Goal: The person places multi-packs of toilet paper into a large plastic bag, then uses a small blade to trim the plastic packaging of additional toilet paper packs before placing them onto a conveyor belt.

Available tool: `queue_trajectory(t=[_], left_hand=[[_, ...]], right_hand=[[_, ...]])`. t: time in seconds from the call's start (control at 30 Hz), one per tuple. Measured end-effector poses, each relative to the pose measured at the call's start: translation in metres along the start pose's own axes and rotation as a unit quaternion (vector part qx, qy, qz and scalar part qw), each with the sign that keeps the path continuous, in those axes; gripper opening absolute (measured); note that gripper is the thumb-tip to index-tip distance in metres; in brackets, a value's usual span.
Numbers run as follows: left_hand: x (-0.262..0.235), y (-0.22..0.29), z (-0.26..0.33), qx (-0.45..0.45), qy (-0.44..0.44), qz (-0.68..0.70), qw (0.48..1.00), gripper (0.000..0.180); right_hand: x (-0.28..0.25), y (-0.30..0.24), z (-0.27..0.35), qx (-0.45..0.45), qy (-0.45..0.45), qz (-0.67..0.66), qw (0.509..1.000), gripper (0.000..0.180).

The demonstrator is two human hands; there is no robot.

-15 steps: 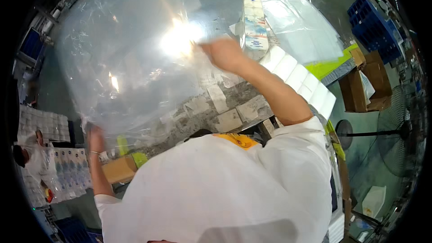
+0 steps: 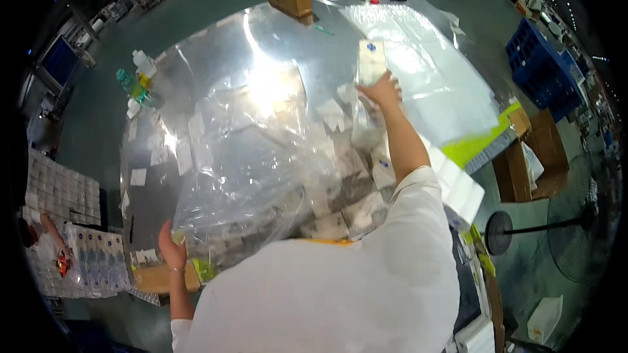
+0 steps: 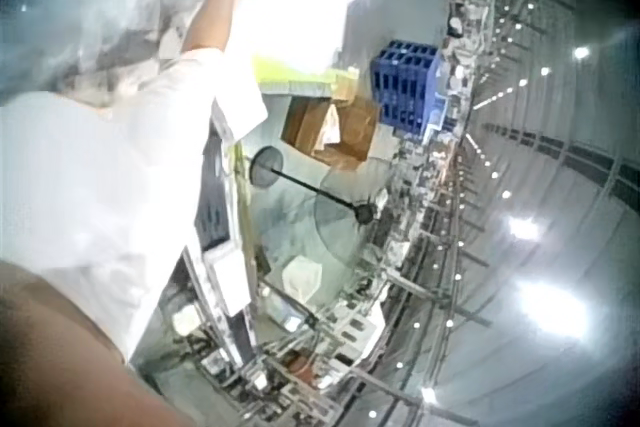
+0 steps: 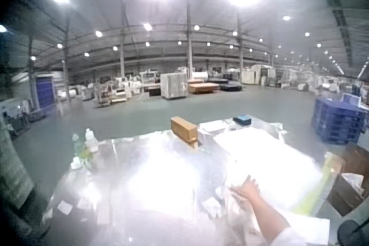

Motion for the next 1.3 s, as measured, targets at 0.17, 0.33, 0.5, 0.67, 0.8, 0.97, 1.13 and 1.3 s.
queue_trajectory(t=[0.17, 0.33, 0.5, 0.67, 0.8, 0.97, 1.13, 1.3], left_hand=[[0.048, -0.013, -0.004, -0.056, -0.098, 0.081, 0.990, 0.014], [0.077, -0.008, -0.011, -0.218, -0.070, 0.268, 0.936, 0.018], [0.060, 0.013, -0.026, -0.165, -0.105, 0.245, 0.950, 0.020], [0.061, 0.006, -0.027, -0.138, -0.247, 0.252, 0.925, 0.027], [0.053, 0.044, -0.074, -0.221, -0.225, 0.313, 0.896, 0.033], [0.062, 0.099, -0.132, -0.308, -0.271, 0.539, 0.736, 0.043], [-0.004, 0.161, -0.137, -0.122, -0.289, 0.446, 0.838, 0.039], [-0.043, 0.183, -0.065, -0.048, -0.410, 0.461, 0.786, 0.036]], right_hand=[[0.019, -0.016, -0.009, 0.007, -0.055, -0.001, 0.998, 0.108], [0.022, 0.031, -0.032, -0.076, -0.191, -0.365, 0.908, 0.094], [0.011, 0.059, 0.033, -0.080, -0.223, -0.630, 0.739, 0.082], [-0.031, 0.052, 0.101, -0.150, -0.237, -0.623, 0.730, 0.086], [-0.068, 0.044, 0.165, -0.121, -0.367, -0.620, 0.683, 0.082], [-0.043, 0.033, 0.222, -0.096, -0.559, -0.531, 0.629, 0.080], [-0.005, 0.014, 0.253, -0.080, -0.645, -0.474, 0.594, 0.077], [0.006, -0.023, 0.253, 0.050, -0.622, -0.490, 0.609, 0.066]])
Point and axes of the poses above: each hand's wrist, its own z-axis away from the middle knuckle, its own x-axis out of the palm, y = z × x, the point moved 3 cm from there along -z, towards the middle knuckle
